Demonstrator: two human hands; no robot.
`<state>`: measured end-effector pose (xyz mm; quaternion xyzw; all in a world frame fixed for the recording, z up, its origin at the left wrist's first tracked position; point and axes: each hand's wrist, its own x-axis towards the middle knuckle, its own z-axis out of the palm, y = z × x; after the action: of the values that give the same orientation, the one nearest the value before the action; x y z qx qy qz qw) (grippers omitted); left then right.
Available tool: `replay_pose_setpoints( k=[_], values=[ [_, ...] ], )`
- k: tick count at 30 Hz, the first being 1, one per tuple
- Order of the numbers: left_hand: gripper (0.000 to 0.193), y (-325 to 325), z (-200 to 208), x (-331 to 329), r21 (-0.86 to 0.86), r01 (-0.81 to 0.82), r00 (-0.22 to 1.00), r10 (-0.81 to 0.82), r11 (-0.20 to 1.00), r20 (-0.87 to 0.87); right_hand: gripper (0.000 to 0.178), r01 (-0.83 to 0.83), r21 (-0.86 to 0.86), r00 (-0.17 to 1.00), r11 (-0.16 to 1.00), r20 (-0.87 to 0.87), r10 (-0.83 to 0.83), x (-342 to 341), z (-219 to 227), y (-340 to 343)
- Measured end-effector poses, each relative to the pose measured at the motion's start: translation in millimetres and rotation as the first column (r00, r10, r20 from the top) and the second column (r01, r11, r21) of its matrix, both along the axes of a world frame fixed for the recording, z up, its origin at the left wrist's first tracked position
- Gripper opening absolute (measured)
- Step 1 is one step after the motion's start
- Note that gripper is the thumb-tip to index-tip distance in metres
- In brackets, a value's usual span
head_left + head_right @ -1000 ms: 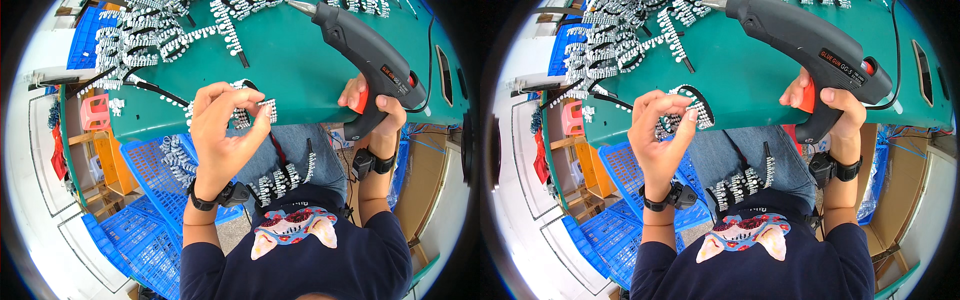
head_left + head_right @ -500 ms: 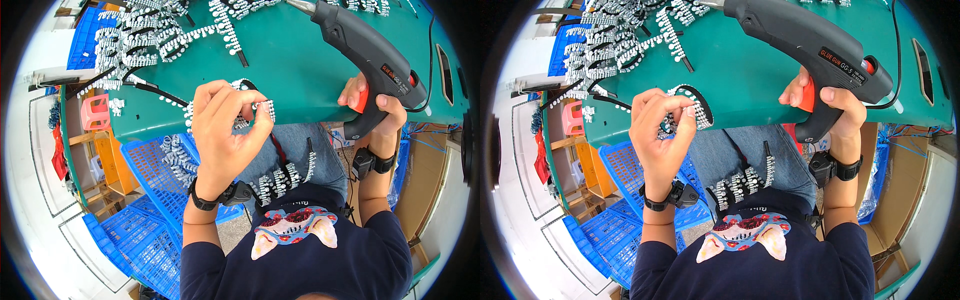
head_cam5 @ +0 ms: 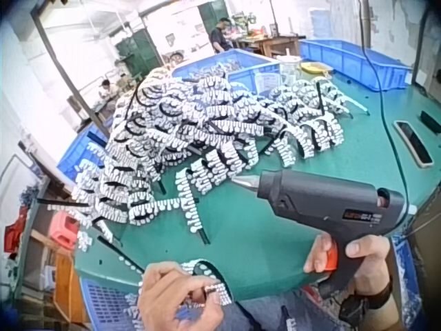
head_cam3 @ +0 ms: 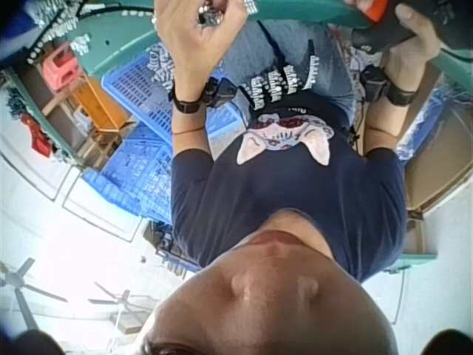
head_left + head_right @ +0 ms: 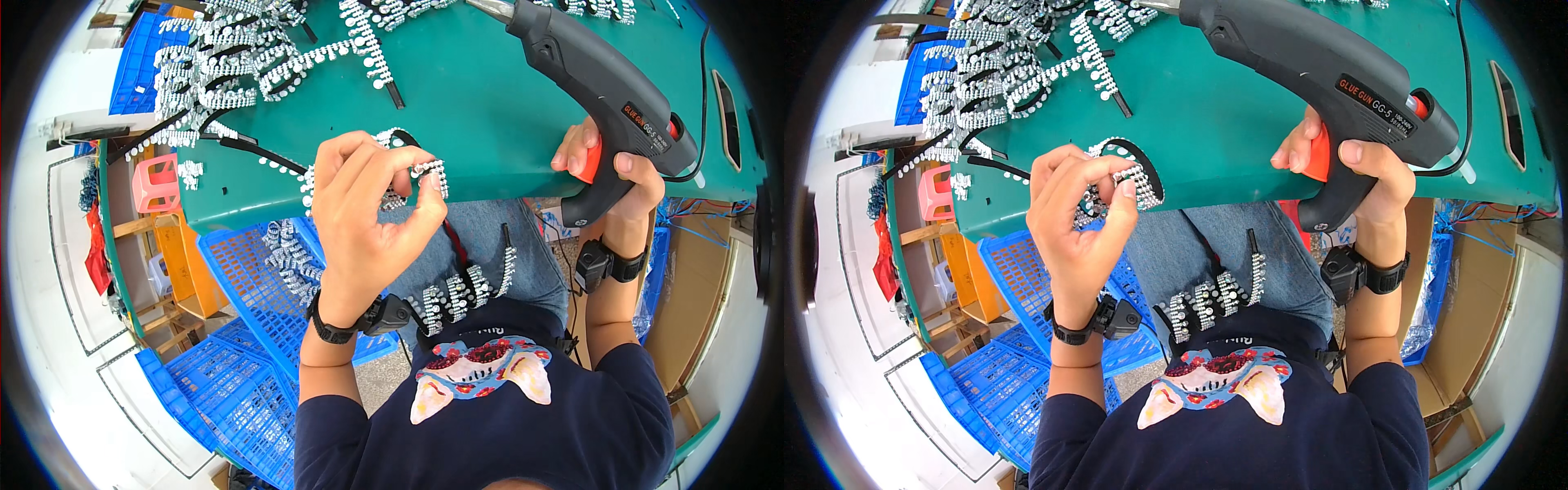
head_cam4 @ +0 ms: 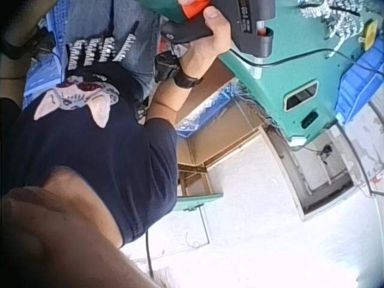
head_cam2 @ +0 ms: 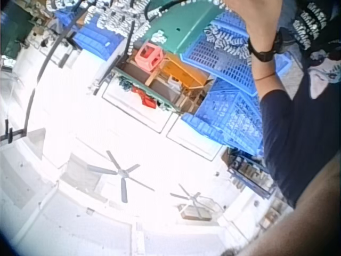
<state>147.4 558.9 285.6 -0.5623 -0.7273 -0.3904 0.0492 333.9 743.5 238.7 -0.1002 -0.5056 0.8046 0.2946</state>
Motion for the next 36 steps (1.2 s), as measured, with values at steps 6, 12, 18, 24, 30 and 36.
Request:
replay_pose_setpoints(
  k=[6, 12, 18, 24, 30, 36],
  values=[
    [0.018, -1, -2, 0, -0.001, -0.019, 1.000, 0.019, 1.000, -0.019, 0.038, -0.003, -0.002, 1.000, 1.000, -0.001, 0.003, 0, 0, 0],
    [0.017, -1, -2, 0, 0.003, -0.007, 1.000, 0.007, 1.000, -0.025, 0.036, 0.037, 0.006, 0.999, 0.999, 0.005, -0.037, -1, 1, -2],
    [0.016, -3, -1, 0, -0.007, 0.011, 1.000, -0.011, 1.000, 0.014, 0.038, 0.016, -0.008, 1.000, 1.000, 0.014, -0.015, 0, 2, -1],
    [0.016, -4, -1, -1, 0.002, 0.028, 0.999, -0.028, 1.000, 0.040, 0.035, 0.050, 0.027, 0.999, 0.998, 0.011, -0.050, -3, 3, -5],
    [0.012, -6, 5, 2, -0.061, 0.030, 0.996, -0.024, 0.998, 0.083, 0.035, 0.026, 0.031, 1.000, 0.999, 0.017, -0.026, -1, 3, -3],
    [0.013, -6, 4, 1, -0.049, 0.023, 0.997, -0.019, 0.999, 0.076, 0.036, 0.063, -0.048, 0.996, 0.997, 0.063, -0.060, 7, 10, -20]
  ],
)
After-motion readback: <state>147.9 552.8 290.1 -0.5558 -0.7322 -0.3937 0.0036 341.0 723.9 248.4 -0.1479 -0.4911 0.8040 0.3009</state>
